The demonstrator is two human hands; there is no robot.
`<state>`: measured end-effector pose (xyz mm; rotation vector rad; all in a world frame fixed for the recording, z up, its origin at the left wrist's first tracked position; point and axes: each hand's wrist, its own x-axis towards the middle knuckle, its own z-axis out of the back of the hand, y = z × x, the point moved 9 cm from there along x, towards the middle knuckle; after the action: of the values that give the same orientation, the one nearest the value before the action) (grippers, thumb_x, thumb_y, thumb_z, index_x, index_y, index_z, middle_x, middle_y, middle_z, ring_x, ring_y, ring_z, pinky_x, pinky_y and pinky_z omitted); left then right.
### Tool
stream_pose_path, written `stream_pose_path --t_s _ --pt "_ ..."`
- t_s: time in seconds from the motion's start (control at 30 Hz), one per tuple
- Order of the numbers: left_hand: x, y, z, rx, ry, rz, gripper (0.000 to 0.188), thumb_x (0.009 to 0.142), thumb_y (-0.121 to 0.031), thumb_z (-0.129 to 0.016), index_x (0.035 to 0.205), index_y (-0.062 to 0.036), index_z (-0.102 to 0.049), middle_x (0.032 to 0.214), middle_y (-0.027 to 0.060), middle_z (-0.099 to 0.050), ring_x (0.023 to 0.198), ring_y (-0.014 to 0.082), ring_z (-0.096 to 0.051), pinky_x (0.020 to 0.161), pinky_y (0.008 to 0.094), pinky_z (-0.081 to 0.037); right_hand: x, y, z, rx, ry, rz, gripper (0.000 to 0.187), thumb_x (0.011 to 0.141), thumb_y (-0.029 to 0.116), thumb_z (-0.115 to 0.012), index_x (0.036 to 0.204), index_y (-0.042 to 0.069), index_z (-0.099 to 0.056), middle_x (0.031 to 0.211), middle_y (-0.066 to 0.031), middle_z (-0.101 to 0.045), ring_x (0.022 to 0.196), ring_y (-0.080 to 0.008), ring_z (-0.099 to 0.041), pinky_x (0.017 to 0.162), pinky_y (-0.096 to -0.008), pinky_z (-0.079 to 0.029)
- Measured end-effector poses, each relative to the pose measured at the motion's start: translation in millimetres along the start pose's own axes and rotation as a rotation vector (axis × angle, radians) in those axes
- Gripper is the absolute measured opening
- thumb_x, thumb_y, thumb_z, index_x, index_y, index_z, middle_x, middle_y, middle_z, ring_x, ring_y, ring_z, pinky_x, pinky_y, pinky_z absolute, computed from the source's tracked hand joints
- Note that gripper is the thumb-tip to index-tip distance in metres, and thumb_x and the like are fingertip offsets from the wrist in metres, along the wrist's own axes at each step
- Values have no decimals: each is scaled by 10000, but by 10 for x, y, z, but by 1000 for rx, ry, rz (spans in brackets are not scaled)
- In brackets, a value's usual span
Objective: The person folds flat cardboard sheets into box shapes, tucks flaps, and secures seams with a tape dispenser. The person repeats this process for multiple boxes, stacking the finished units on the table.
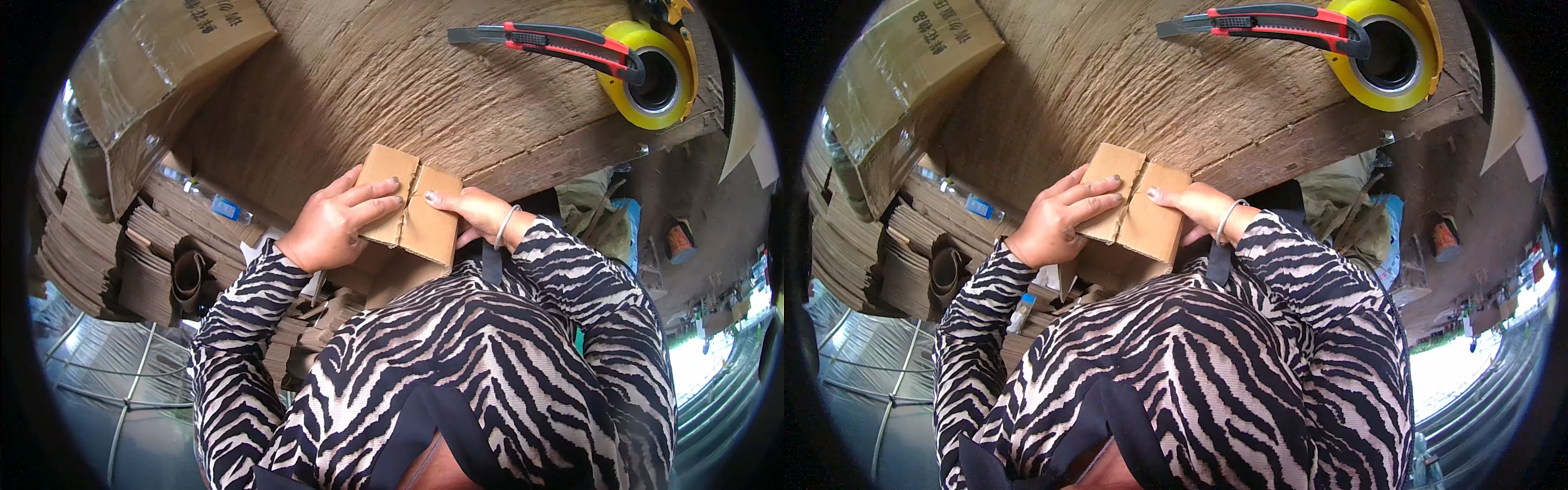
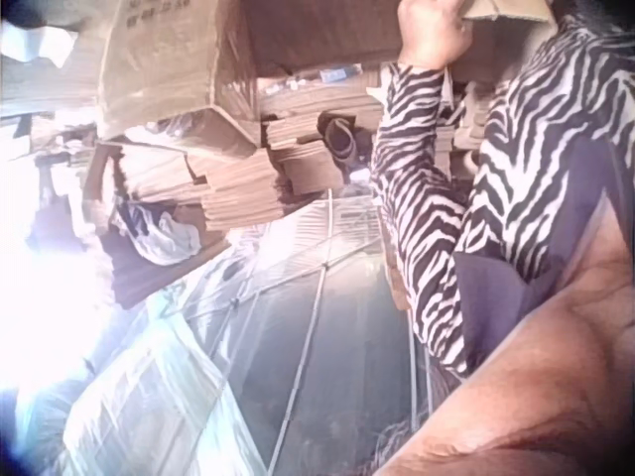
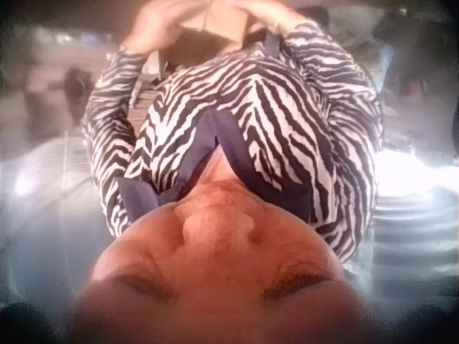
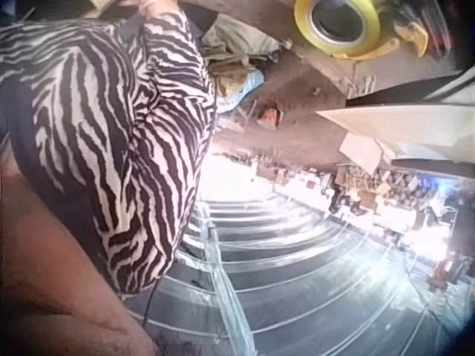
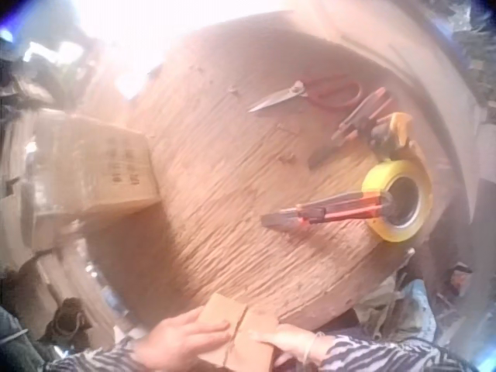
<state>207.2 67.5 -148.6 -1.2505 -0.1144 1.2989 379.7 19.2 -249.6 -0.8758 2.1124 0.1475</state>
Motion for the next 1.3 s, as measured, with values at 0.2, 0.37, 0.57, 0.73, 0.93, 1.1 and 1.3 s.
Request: stream_pose_path --t_s 0.2,0.37,0.57,0.73,0.93,1.1,1.3 --pt "34 -166 -5 91 -11 -113 559 575 25 -686 1126 -69 -667 1181 78 -650 1154 323 -583 946 402 -517 -18 26 -5 12 -48 -21 619 919 470 -597 1344 29 -510 1251 -142 -617 1090 -261 -639 851 -447 -558" --pt "17 -278 -38 201 -50 -133 506 618 20 -646 1120 -43 -651 1130 108 -637 1127 336 -590 923 412 -522 -22 36 3 12 -44 -6 609 906 476 -615 1332 51 -525 1218 -122 -638 1045 -240 -659 840 -439 -558" --pt "61 -355 -120 243 43 -70 543 665 -58 -676 1202 -97 -606 1105 95 -592 1132 336 -576 906 425 -504 -22 76 -31 -13 -52 -23 599 888 485 -632 1317 77 -541 1188 -110 -652 997 -218 -676 817 -427 -561" --pt "50 -389 -167 331 118 -141 517 732 -138 -680 1242 -147 -601 1113 75 -587 1161 299 -556 915 424 -492 55 31 -12 -42 -42 -38 623 877 515 -629 1327 96 -532 1184 -108 -655 1014 -223 -668 816 -444 -551" --pt "17 -401 -162 325 24 -305 442 750 -151 -654 1189 -101 -637 1105 79 -605 1113 259 -588 913 410 -499 19 57 -29 -66 -66 -30 647 879 549 -605 1373 146 -491 1254 -96 -623 1119 -260 -618 898 -541 -487" --pt "-19 -365 -103 249 -58 -366 404 713 -109 -664 1111 -40 -663 1086 99 -643 1050 252 -632 868 378 -537 95 20 -21 -40 -58 -25 654 881 550 -606 1389 161 -474 1310 -102 -586 1180 -286 -572 927 -574 -453" --pt "-44 -386 -100 271 -95 -383 387 691 -139 -694 1066 -68 -628 1069 84 -662 1038 245 -650 862 372 -544 59 38 -52 -56 -49 -17 692 875 573 -603 1396 138 -466 1311 -111 -584 1149 -296 -592 906 -560 -477"
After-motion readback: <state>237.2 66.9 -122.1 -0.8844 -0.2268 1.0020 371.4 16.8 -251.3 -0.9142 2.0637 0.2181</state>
